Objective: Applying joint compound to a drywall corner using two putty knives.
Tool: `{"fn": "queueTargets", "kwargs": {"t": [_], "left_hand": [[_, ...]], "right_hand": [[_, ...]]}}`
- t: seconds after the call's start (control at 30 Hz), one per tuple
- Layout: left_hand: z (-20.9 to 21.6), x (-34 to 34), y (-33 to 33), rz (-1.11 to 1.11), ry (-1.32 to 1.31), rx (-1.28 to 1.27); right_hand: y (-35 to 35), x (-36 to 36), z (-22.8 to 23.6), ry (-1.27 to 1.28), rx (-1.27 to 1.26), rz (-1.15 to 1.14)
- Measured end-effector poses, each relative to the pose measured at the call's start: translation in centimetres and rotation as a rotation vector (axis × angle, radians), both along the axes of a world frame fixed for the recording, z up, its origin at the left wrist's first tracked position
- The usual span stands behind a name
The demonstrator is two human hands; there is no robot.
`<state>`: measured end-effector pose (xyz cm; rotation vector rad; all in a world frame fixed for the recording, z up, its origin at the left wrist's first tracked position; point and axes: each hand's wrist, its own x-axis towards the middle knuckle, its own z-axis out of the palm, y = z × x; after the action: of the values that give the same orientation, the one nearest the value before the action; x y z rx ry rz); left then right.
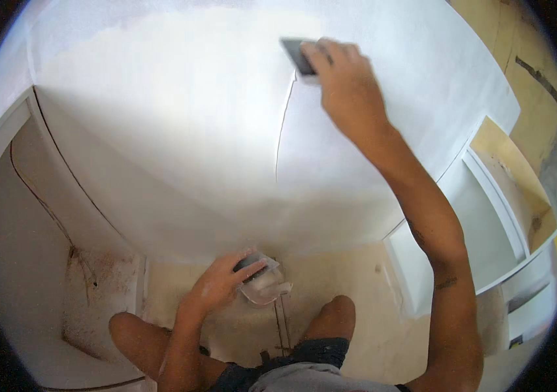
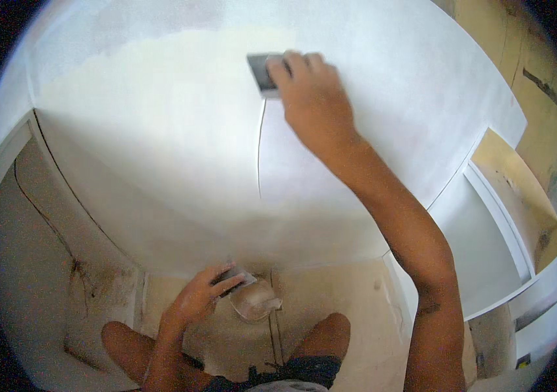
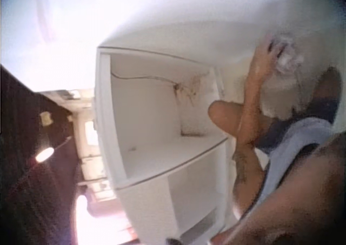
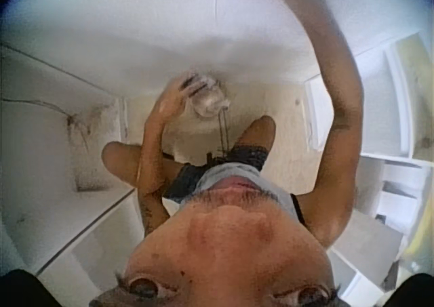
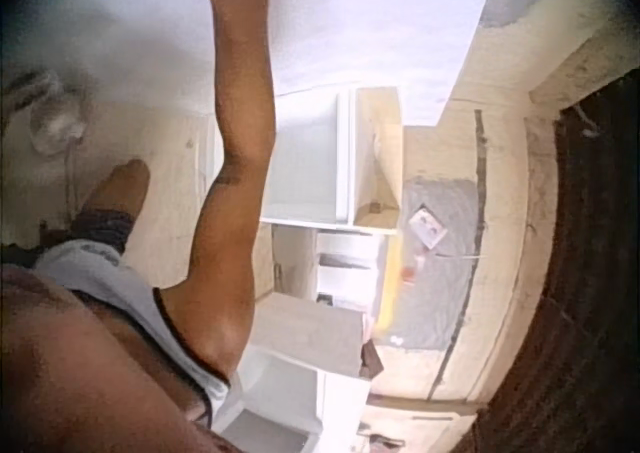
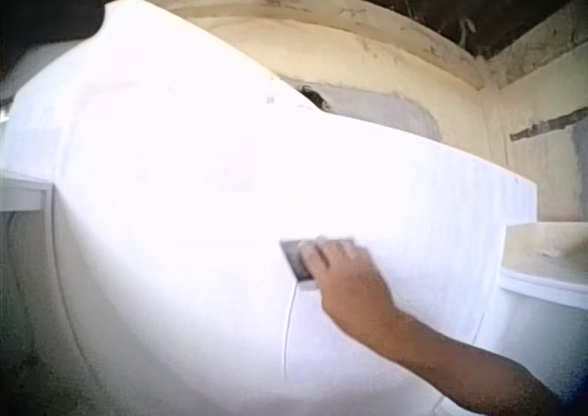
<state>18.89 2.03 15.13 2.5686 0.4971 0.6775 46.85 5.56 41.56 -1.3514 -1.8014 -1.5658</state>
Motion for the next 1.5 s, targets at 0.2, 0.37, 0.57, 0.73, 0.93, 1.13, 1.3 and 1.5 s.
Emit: {"fn": "queueTargets", "kwargs": {"t": [0.2,0.37,0.57,0.73,0.93,1.13,1.3,1.5], "left_hand": [[-0.6,1.4,0.2,-0.056,0.025,0.002],[1.4,1.1,-0.8,-0.007,-0.074,-0.174],[0.8,1.8,-0.2,0.039,-0.263,-0.316],[-0.4,1.3,-0.1,0.024,-0.375,-0.363],[-4.7,0.8,0.3,0.171,-0.809,-1.033],[-6.9,4.5,-1.1,0.081,-1.152,-1.711],[-8.4,5.3,-0.5,0.071,-1.075,-1.882],[-9.0,5.8,-0.2,0.066,-1.008,-2.064]], "right_hand": [[1.8,0.9,2.1,-0.026,0.083,-0.009],[1.8,-0.5,-5.0,-0.099,-0.033,0.030],[1.7,-0.1,-13.9,-0.153,-0.220,0.001],[1.5,0.5,-20.6,-0.168,-0.338,-0.005],[0.9,1.6,-28.2,-0.181,-0.455,-0.031],[-0.8,3.8,-33.4,-0.181,-0.525,-0.100],[-3.4,1.5,-32.5,0.246,-0.930,-0.257],[-12.1,-2.8,-30.7,0.847,-0.791,0.937]]}}
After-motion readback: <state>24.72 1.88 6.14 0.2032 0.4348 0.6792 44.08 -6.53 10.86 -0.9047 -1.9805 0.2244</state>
